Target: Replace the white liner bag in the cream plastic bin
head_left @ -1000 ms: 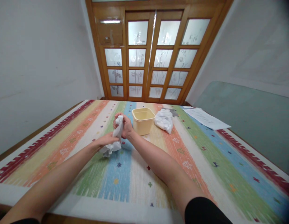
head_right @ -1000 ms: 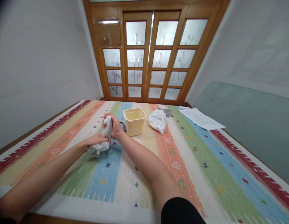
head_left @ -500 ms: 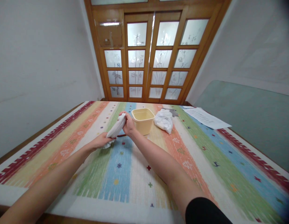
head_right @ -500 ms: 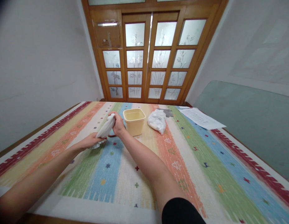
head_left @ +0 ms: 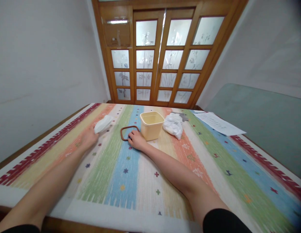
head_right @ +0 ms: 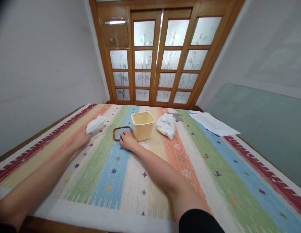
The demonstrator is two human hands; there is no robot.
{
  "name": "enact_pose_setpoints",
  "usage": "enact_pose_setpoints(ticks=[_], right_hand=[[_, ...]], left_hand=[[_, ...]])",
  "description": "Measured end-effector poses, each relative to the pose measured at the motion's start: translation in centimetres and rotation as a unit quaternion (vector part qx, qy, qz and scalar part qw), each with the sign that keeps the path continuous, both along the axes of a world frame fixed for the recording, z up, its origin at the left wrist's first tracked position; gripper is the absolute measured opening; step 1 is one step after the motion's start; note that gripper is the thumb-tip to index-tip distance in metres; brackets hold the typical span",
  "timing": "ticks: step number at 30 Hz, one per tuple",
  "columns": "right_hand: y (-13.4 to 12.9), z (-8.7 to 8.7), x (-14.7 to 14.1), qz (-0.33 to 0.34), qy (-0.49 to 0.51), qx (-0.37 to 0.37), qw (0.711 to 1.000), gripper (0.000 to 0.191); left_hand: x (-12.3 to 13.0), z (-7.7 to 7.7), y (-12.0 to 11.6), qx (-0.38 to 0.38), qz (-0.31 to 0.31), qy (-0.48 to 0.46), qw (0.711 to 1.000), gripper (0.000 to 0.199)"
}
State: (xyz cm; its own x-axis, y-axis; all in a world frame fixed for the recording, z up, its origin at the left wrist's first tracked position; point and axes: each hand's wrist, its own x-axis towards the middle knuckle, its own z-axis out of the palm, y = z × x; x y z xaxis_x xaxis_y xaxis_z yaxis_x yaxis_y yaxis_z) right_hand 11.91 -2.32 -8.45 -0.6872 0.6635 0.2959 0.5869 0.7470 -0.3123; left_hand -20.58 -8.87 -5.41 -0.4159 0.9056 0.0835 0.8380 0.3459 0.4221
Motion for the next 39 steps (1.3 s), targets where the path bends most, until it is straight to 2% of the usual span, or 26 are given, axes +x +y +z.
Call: enact_pose_setpoints(ticks=[2,5,7,10,14,17,20,23,25,27,29,31,33,35,38,39], right_hand=[[0.2,0.1,0.1,0.036,-0.007,0.004,0.999,0.02],[0.5,0.1,-0.1,0.083,-0.012,0.011,0.996,0.017],[0.5,0.0,-0.4,0.088,-0.001,0.005,0.996,0.016],[0.2,0.1,-1.2,0.063,0.048,-0.015,0.997,0.015],[-0.1,1.0,-3.8,0.051,0.112,-0.009,0.992,0.016],[0.0,1.4,-6.4,0.05,0.12,-0.005,0.991,0.017],[0.5,1.2,-9.2,0.02,0.11,-0.005,0.994,0.021],[1.0,0.5,-11.8,-0.003,0.069,-0.016,0.998,0.022],[1.2,0.1,-13.3,-0.01,0.036,-0.024,0.999,0.023],[1.1,-0.1,-14.3,-0.014,0.017,-0.024,0.999,0.024],[0.8,-0.1,-14.3,-0.007,0.01,-0.018,1.0,0.027],[0.0,0.2,-13.0,0.02,0.013,-0.006,1.0,0.029],[-1.2,0.6,-9.9,0.076,0.033,0.015,0.996,0.04],[-2.7,1.1,-5.3,0.161,0.059,0.043,0.984,0.043],[-4.5,1.5,3.2,0.29,0.071,0.047,0.953,0.021],[-4.7,1.5,6.1,0.298,0.081,0.047,0.95,0.019]], left_hand=[[0.3,-0.5,0.1,-0.009,0.018,0.04,0.999,0.08],[1.4,-1.7,0.4,0.014,-0.022,0.11,0.994,0.082],[2.3,-2.7,0.8,0.026,-0.052,0.151,0.987,0.079],[3.2,-4.1,1.5,0.002,-0.09,0.162,0.983,0.071],[3.9,-5.3,2.4,0.012,-0.127,0.133,0.983,0.061],[3.9,-5.5,3.0,0.057,-0.141,0.071,0.986,0.064],[3.1,-5.5,3.3,0.107,-0.081,-0.024,0.991,0.065],[1.8,-5.4,3.5,0.16,-0.011,-0.1,0.982,0.049],[1.2,-5.4,3.6,0.183,0.002,-0.11,0.977,0.041],[0.9,-5.5,3.7,0.196,-0.021,-0.093,0.976,0.038],[0.9,-5.8,3.7,0.209,-0.081,-0.052,0.973,0.039],[1.0,-5.9,3.6,0.215,-0.141,0.007,0.967,0.04],[1.0,-5.8,3.3,0.208,-0.163,0.059,0.963,0.043],[1.0,-5.4,2.9,0.205,-0.16,0.097,0.961,0.046],[1.1,-4.8,2.5,0.203,-0.174,0.129,0.955,0.048],[1.1,-4.8,2.6,0.196,-0.193,0.134,0.952,0.048]])
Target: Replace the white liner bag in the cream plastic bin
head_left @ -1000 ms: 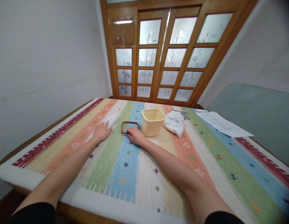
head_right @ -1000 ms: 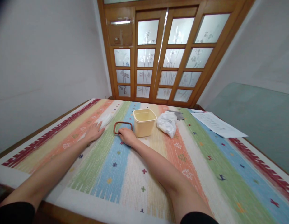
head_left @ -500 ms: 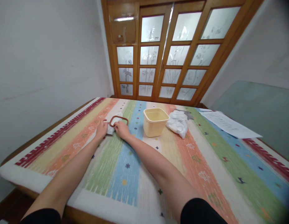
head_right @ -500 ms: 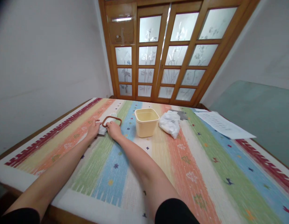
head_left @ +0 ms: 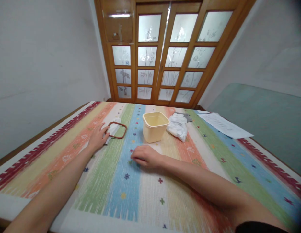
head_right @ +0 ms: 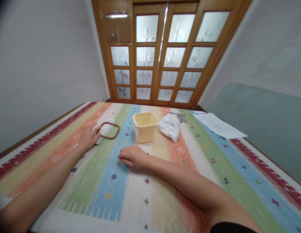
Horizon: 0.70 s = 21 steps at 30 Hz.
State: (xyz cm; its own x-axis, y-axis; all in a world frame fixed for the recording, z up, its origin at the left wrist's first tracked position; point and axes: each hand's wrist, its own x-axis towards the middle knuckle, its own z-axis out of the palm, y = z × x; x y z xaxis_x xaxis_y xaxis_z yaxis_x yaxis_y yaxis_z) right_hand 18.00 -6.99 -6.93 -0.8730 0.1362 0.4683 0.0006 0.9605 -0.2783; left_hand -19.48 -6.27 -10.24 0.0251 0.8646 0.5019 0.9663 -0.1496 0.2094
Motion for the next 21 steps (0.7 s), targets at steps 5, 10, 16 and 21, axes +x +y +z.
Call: enact_pose_setpoints(ticks=[5,10,16,21], right_hand=[[4.5,-0.2,13.1,-0.309,0.192,-0.073,0.929,0.02],[16.0,-0.7,22.9,-0.591,0.303,-0.171,0.728,0.029],[24.0,-3.8,26.9,-0.69,-0.024,-0.083,0.718,0.033],[27.5,-4.8,24.4,-0.662,-0.089,-0.048,0.743,0.042]], left_hand=[[-0.5,-1.2,1.5,-0.057,-0.018,0.001,0.998,0.052],[-1.7,-1.6,3.4,-0.11,0.013,-0.02,0.994,0.06],[-2.1,-1.4,4.7,-0.109,0.042,-0.024,0.993,0.061],[-1.9,-1.7,4.6,-0.092,0.042,-0.003,0.995,0.06]])
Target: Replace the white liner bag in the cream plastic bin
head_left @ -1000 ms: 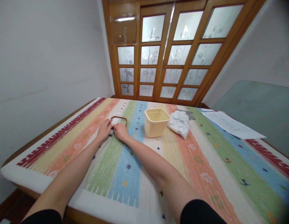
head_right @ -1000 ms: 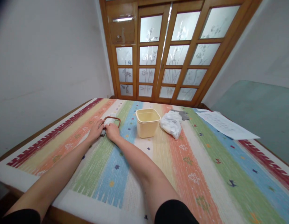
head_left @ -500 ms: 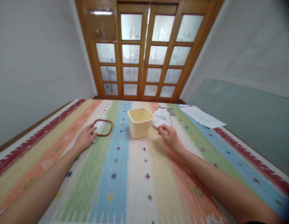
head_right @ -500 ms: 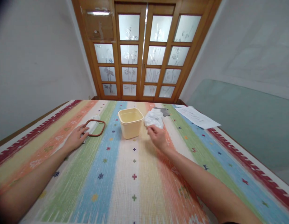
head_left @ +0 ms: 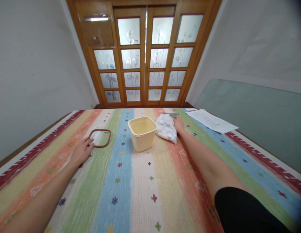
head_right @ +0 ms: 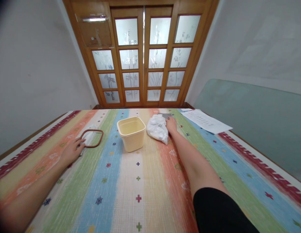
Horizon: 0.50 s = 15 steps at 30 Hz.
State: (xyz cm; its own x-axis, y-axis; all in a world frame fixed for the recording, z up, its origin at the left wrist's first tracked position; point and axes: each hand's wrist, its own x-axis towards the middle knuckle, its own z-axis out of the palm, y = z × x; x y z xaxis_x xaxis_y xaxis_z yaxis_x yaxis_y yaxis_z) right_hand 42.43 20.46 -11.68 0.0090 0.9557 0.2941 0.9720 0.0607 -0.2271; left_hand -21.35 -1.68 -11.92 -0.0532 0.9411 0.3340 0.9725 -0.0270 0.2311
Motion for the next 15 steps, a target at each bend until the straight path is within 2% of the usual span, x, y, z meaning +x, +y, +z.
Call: enact_pose_setpoints(ticks=[5,11,13,15], right_hand=[[1.4,0.4,-2.0,0.036,-0.013,-0.039,0.999,0.04],[-1.1,1.3,-1.3,0.015,-0.022,-0.044,0.999,0.042],[-2.5,1.6,-1.4,-0.025,0.034,-0.015,0.999,0.039],[-3.9,2.0,-1.5,-0.086,0.153,0.048,0.983,0.034]], left_hand=[[0.4,0.2,-0.3,-0.001,0.01,0.016,1.0,0.06],[0.2,-0.2,-0.3,0.014,0.007,-0.003,1.0,0.055],[0.3,-0.1,-0.6,0.024,0.012,-0.004,1.0,0.052],[0.8,0.3,-1.0,0.044,0.015,0.003,0.999,0.048]])
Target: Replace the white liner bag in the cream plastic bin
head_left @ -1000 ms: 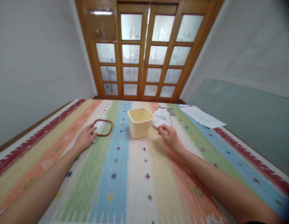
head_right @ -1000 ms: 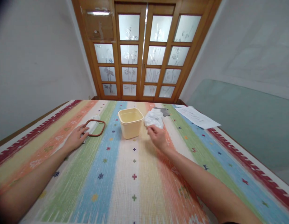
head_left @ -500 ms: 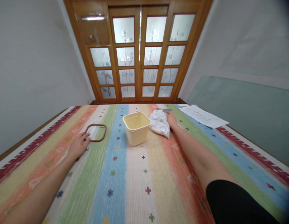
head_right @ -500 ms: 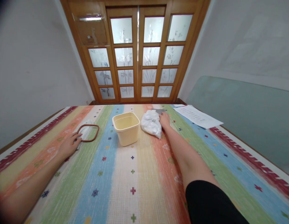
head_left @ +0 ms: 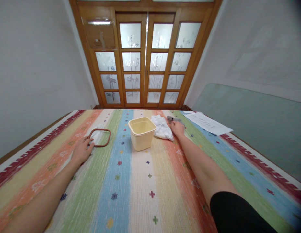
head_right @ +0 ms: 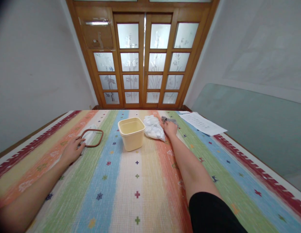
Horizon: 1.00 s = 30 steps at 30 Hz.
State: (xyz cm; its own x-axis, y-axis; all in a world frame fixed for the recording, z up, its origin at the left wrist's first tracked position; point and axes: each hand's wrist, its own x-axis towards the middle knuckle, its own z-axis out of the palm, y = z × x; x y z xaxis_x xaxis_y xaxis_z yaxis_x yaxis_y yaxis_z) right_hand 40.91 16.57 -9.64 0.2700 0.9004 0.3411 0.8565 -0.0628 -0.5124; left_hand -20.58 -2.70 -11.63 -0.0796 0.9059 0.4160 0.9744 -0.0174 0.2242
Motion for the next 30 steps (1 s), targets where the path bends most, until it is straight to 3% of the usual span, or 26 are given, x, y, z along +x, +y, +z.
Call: enact_pose_setpoints(ticks=[3,6,7,9,11,14,16,18,20,21,26,28,30], right_hand=[[-1.7,1.8,0.1,-0.072,0.121,0.092,0.986,0.037],[-3.1,5.6,0.1,-0.073,0.143,0.171,0.972,0.037],[-3.7,7.3,-0.2,-0.032,0.173,0.236,0.956,0.035],[-5.6,10.6,-1.5,0.022,0.177,0.284,0.942,0.03],[-8.5,13.3,-3.8,0.13,0.202,0.349,0.906,0.024],[-14.1,15.7,-8.5,0.25,0.245,0.36,0.865,0.023],[-17.7,16.1,-11.5,0.303,0.267,0.336,0.851,0.019],[-20.5,15.7,-14.0,0.367,0.275,0.297,0.837,0.017],[-22.3,14.8,-15.8,0.428,0.268,0.25,0.826,0.016],[-22.8,14.3,-16.5,0.453,0.263,0.227,0.821,0.017],[-22.4,12.1,-17.2,0.525,0.296,0.121,0.789,0.025],[-21.0,11.7,-16.6,0.512,0.345,0.115,0.778,0.025],[-18.8,11.4,-15.4,0.468,0.377,0.139,0.787,0.024]], left_hand=[[1.3,1.0,-0.9,0.054,-0.004,0.013,0.998,0.041],[3.5,2.6,-1.7,0.093,-0.035,0.0,0.995,0.034],[4.4,3.2,-1.9,0.102,-0.052,-0.009,0.993,0.032],[6.6,4.7,-2.5,0.108,-0.094,-0.035,0.989,0.03],[9.2,6.4,-3.3,0.1,-0.15,-0.086,0.98,0.029],[13.4,8.9,-4.9,0.067,-0.246,-0.204,0.945,0.031],[16.0,10.2,-5.9,0.023,-0.31,-0.316,0.897,0.045],[18.0,10.9,-6.7,-0.018,-0.375,-0.435,0.818,0.067],[19.4,11.2,-7.1,-0.036,-0.398,-0.512,0.76,0.08],[19.8,11.2,-7.2,-0.04,-0.39,-0.536,0.748,0.078],[18.4,10.7,-5.3,0.003,-0.252,-0.575,0.778,0.035],[16.1,10.4,-3.3,0.029,-0.184,-0.61,0.77,0.034],[12.9,10.3,-0.7,0.085,-0.127,-0.639,0.754,0.031]])
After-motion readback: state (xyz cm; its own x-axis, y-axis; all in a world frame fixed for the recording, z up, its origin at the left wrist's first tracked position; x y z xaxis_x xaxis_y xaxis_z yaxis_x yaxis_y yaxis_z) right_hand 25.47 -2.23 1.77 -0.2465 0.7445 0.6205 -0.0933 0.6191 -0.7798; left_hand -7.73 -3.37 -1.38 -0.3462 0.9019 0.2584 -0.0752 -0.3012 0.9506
